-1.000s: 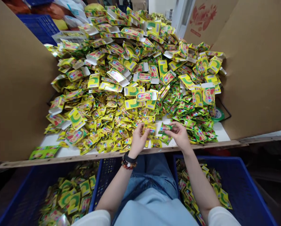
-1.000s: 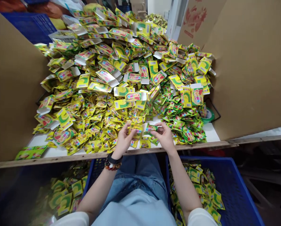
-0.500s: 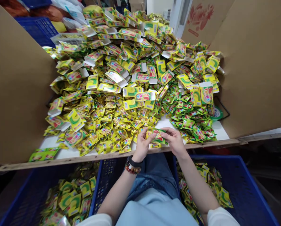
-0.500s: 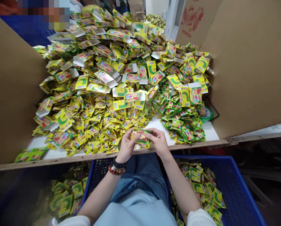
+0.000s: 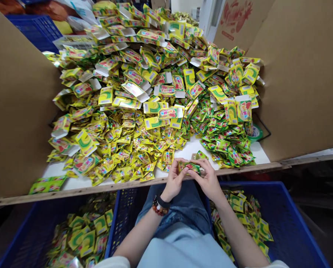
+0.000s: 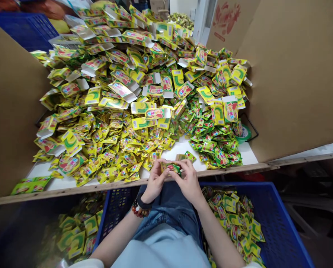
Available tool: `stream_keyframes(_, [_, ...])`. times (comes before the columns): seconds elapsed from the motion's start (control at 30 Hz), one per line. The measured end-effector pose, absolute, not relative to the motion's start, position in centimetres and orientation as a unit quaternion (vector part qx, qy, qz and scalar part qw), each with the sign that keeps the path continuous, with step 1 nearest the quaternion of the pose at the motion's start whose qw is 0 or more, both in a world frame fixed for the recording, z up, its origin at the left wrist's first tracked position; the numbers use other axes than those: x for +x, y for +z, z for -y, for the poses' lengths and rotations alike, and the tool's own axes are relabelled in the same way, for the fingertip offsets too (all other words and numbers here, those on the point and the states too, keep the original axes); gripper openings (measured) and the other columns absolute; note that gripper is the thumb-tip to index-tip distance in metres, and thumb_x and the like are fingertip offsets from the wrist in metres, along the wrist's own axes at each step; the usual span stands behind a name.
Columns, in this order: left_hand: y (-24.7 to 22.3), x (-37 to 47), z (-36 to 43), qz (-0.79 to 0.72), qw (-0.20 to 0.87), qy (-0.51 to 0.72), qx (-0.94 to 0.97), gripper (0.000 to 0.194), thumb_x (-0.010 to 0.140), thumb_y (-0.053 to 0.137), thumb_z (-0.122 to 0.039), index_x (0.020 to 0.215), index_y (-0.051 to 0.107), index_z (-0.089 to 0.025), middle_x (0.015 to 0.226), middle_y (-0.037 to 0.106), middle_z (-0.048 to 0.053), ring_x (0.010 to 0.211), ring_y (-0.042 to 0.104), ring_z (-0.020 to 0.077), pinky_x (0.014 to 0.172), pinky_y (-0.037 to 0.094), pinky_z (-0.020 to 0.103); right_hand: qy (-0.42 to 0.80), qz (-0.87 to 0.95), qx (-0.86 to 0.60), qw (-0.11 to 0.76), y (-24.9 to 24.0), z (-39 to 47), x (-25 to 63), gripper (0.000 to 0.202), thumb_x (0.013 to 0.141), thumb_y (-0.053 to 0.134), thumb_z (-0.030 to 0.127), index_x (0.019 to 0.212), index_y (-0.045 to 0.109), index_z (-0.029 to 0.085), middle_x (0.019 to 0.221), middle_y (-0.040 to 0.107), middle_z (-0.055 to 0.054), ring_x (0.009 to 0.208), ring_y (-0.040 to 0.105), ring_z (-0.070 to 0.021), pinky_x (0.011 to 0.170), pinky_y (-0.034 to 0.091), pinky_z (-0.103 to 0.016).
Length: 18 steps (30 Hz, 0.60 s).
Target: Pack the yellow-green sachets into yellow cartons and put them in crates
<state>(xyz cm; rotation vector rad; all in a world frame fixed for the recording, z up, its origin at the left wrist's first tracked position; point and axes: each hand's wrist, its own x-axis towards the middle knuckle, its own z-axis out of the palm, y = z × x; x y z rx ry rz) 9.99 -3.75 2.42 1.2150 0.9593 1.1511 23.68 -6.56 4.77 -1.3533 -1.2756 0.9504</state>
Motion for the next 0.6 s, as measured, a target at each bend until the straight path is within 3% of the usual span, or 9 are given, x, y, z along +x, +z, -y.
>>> stream_keyframes(0.13, [2.1, 10.4, 4.0, -0.398, 0.594, 0.48, 0.508, 0.039, 0.083, 0.064, -0.05, 0.108, 0.051, -0.023, 0.106, 0.057, 0.004, 0.094, 0.06, 0.0179, 0.082, 0.054, 0.032, 0.465, 0.458, -0.523, 0.549, 3.2, 5.9, 24.0, 0.024, 0.078, 0.07, 0.039, 0.097, 0.07, 0.023, 0.1, 0.069, -0.005, 0.097, 0.064, -0.0214, 0.088, 0.053, -0.035])
stream_keyframes(0.27, [1.6, 9.7, 2.8, -0.476, 0.515, 0.478, 0.529, 0.04, 0.086, 0.059, -0.046, 0.116, 0.046, -0.023, 0.111, 0.055, 0.005, 0.074, 0.061, 0.0131, 0.061, 0.052, 0.026, 0.457, 0.288, -0.516, 0.664, 2.0, 4.8, 25.8, 0.033, 0.071, 0.076, 0.042, 0.097, 0.066, 0.024, 0.088, 0.07, -0.001, 0.079, 0.066, -0.0169, 0.078, 0.056, -0.034])
stream_keyframes(0.33, [1.4, 9.1, 1.7, -0.542, 0.389, 0.468, 0.58, 0.035, 0.087, 0.058, -0.04, 0.115, 0.048, -0.021, 0.11, 0.056, 0.008, 0.076, 0.061, 0.0148, 0.065, 0.053, 0.028, 0.434, 0.251, -0.504, 0.703, 2.0, 4.5, 27.0, 0.033, 0.07, 0.078, 0.04, 0.096, 0.065, 0.024, 0.087, 0.069, 0.0, 0.078, 0.066, -0.0153, 0.077, 0.056, -0.034])
stream_keyframes(0.43, [1.6, 8.8, -0.5, -0.605, 0.227, 0.359, 0.673, 0.04, 0.086, 0.059, -0.034, 0.121, 0.049, -0.016, 0.115, 0.056, 0.014, 0.091, 0.062, 0.0236, 0.077, 0.052, 0.036, 0.422, 0.249, -0.503, 0.712, 2.2, 4.6, 27.8, 0.032, 0.068, 0.079, 0.038, 0.094, 0.066, 0.024, 0.086, 0.069, 0.0, 0.079, 0.066, -0.0153, 0.078, 0.057, -0.034])
stream_keyframes(0.53, [2.0, 9.4, -3.1, -0.646, 0.177, 0.24, 0.702, 0.049, 0.085, 0.061, -0.037, 0.124, 0.049, -0.01, 0.116, 0.056, 0.02, 0.097, 0.063, 0.0303, 0.077, 0.051, 0.04, 0.435, 0.245, -0.496, 0.71, 2.2, 4.6, 27.5, 0.036, 0.067, 0.08, 0.042, 0.095, 0.067, 0.023, 0.087, 0.07, -0.002, 0.082, 0.067, -0.0176, 0.08, 0.057, -0.038])
stream_keyframes(0.6, [2.2, 10.0, -4.7, -0.66, 0.181, 0.205, 0.7, 0.041, 0.082, 0.066, -0.035, 0.113, 0.056, -0.01, 0.111, 0.057, 0.019, 0.095, 0.063, 0.0295, 0.076, 0.05, 0.038, 0.448, 0.237, -0.489, 0.71, 2.2, 4.6, 27.1, 0.037, 0.067, 0.079, 0.043, 0.094, 0.067, 0.022, 0.087, 0.071, -0.002, 0.083, 0.067, -0.0186, 0.082, 0.057, -0.04])
